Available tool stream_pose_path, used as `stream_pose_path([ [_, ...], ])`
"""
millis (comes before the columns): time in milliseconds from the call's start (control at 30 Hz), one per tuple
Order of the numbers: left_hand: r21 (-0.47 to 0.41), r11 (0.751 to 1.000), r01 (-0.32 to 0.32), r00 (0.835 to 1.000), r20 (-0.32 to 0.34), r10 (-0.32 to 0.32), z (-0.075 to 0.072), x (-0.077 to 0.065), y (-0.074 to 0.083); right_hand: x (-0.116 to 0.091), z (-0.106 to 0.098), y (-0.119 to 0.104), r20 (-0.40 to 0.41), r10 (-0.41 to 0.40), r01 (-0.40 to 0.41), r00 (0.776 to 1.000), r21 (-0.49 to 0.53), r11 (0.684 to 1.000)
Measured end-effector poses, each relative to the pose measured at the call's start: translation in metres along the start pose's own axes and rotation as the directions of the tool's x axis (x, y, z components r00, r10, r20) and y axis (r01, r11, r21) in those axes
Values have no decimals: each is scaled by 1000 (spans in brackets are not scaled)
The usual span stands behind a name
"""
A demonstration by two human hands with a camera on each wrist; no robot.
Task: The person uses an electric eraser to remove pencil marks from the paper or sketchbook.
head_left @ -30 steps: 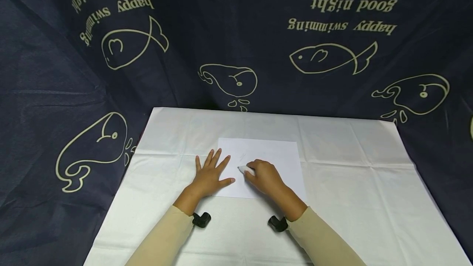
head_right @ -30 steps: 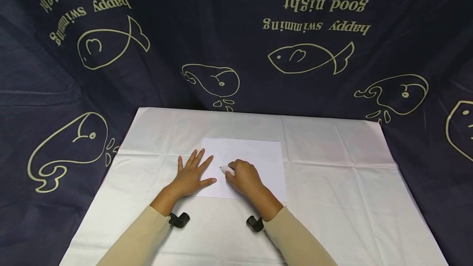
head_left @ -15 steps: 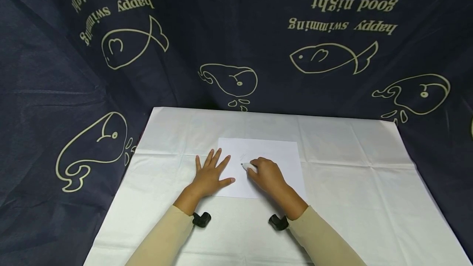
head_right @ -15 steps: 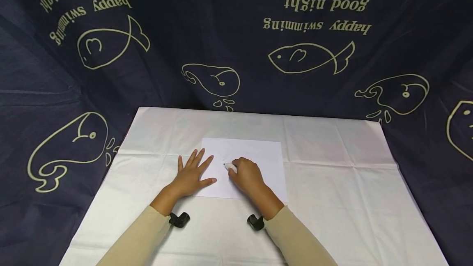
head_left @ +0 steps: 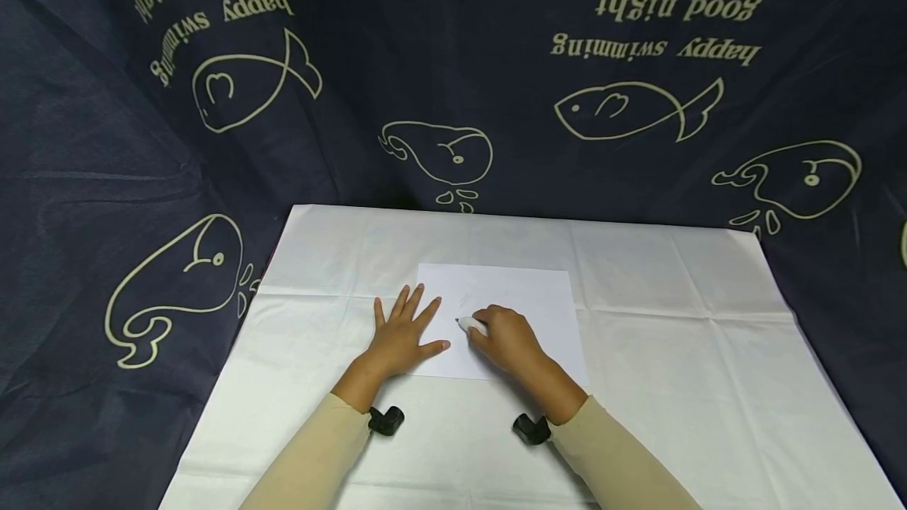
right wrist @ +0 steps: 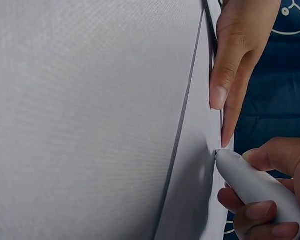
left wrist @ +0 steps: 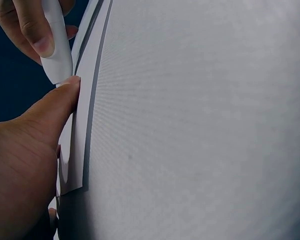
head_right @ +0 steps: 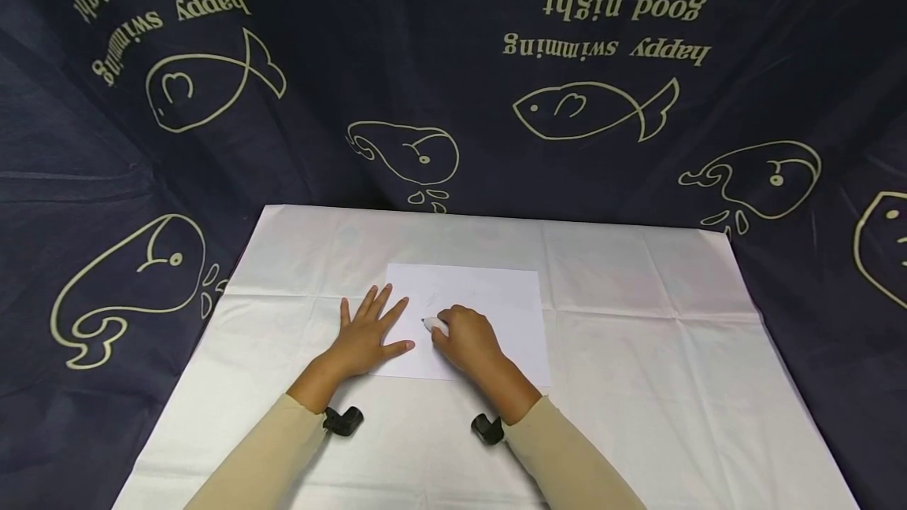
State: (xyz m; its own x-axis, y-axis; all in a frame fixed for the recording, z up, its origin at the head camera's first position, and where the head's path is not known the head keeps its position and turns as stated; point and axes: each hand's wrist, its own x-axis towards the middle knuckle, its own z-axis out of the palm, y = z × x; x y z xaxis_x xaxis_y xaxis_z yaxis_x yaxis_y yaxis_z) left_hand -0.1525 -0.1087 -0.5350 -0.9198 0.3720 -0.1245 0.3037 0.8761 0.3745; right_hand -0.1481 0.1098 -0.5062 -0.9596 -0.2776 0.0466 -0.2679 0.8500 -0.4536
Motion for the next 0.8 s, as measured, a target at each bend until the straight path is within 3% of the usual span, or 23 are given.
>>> stream_pose_path([
  [467, -26, 1000, -10, 1000, -13, 10, 1, 0, -3, 2, -1, -2, -11, -24, 24, 1000, -18, 1000],
  [800, -25, 1000, -3, 1000, 7, 4, 5, 2, -5, 1, -3, -1, -13, 11, -11, 1000, -17, 1000],
])
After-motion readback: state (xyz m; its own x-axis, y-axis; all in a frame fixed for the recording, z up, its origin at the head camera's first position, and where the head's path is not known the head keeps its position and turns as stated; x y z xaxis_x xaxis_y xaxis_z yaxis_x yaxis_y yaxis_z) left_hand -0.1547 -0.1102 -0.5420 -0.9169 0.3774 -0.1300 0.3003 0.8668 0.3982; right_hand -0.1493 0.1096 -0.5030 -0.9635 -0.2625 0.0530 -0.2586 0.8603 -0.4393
